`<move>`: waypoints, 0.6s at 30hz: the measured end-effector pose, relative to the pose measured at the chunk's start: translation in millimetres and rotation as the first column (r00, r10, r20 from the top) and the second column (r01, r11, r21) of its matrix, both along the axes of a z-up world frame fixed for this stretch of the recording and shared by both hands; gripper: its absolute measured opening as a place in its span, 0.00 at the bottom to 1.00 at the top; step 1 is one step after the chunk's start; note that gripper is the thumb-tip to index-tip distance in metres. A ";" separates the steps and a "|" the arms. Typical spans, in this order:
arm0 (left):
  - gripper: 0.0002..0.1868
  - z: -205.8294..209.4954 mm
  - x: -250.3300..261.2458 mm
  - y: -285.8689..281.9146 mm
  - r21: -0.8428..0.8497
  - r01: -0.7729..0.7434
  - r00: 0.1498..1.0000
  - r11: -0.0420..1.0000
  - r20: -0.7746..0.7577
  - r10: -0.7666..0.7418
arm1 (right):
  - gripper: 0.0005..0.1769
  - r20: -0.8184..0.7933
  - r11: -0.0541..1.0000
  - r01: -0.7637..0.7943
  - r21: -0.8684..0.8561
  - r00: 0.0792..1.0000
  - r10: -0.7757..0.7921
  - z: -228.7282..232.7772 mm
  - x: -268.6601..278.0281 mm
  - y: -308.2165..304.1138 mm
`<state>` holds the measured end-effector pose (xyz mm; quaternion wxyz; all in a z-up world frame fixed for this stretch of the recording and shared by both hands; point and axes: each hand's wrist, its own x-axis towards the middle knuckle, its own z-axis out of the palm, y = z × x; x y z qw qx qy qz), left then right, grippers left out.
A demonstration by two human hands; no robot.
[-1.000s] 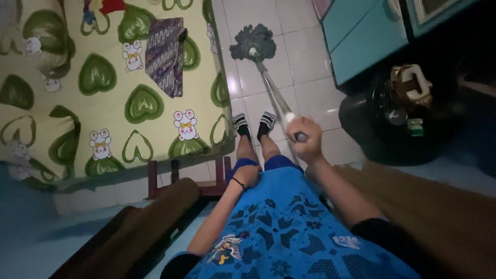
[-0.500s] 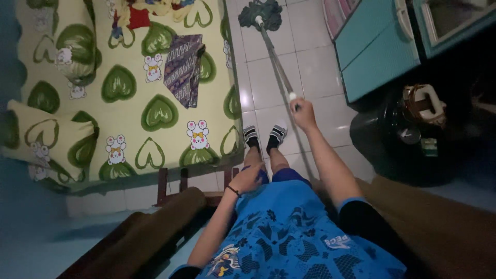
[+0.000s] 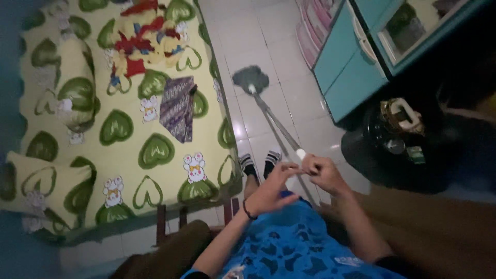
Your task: Assembling a floor mop by connecting the handle segments and the mop head.
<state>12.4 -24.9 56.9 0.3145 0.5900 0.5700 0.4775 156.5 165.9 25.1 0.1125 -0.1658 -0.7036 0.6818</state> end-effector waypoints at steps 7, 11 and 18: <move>0.18 59.9 -6.6 17.9 0.395 -0.071 0.971 0.916 -0.181 0.153 | 0.14 -0.134 0.982 -0.189 -0.027 0.974 0.184 23.8 0.9 -9.5; 0.10 53.9 -15.2 30.0 0.528 -0.199 0.959 0.825 -0.070 0.276 | 0.11 -0.314 0.980 -0.152 -0.131 0.944 0.105 -43.5 -23.5 -47.2; 0.11 25.6 -42.3 33.5 0.545 -0.117 0.993 0.830 0.065 0.098 | 0.21 -0.132 0.994 -0.109 0.012 0.985 0.109 -12.5 -52.7 -57.9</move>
